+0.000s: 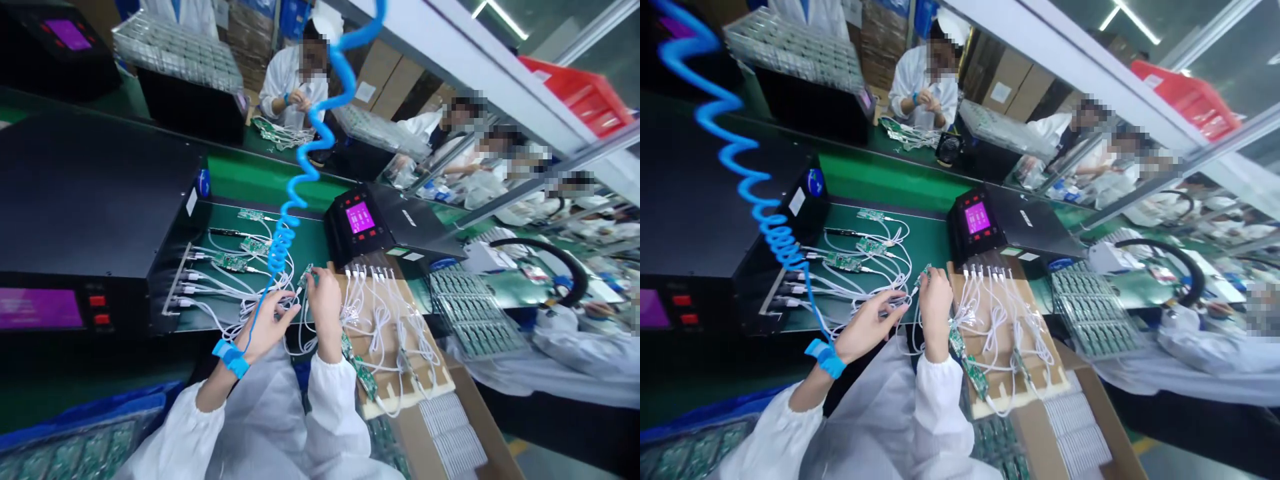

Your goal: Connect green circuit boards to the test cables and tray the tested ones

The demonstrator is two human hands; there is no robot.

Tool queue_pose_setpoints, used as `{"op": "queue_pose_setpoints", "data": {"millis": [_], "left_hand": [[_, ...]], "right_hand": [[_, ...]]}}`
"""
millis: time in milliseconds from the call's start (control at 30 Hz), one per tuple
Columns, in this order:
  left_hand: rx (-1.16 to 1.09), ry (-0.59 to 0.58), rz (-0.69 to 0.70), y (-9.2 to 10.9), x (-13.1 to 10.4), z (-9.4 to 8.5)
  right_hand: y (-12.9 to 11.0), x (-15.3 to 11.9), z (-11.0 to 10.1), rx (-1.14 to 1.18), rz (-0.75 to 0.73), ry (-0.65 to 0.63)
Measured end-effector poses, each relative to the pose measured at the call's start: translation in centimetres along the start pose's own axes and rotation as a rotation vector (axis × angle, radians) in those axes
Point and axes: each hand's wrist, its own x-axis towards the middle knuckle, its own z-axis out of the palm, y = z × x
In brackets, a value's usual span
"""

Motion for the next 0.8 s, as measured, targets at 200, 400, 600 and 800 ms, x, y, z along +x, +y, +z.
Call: {"op": "queue_pose_setpoints", "data": {"millis": [200,400,600,800], "left_hand": [[-0.031,0.012,-0.049,0.8,0.0,0.0],[-0.037,0.005,-0.052,1.7,0.6,-0.4],[0.101,0.195,0.102,3.7,4.6,0.7],[-0.055,-0.040,0.194,4.8,7.2,2.4]], "right_hand": [[-2.3,3.2,0.1,-0.174,0.189,-0.028],[-1.7,4.4,-0.2,-0.101,0.232,0.004],[0.6,1.6,-1.4,0.542,-0.011,0.243],[1.2,-1.7,-3.7,0.951,-0.081,0.139]]}}
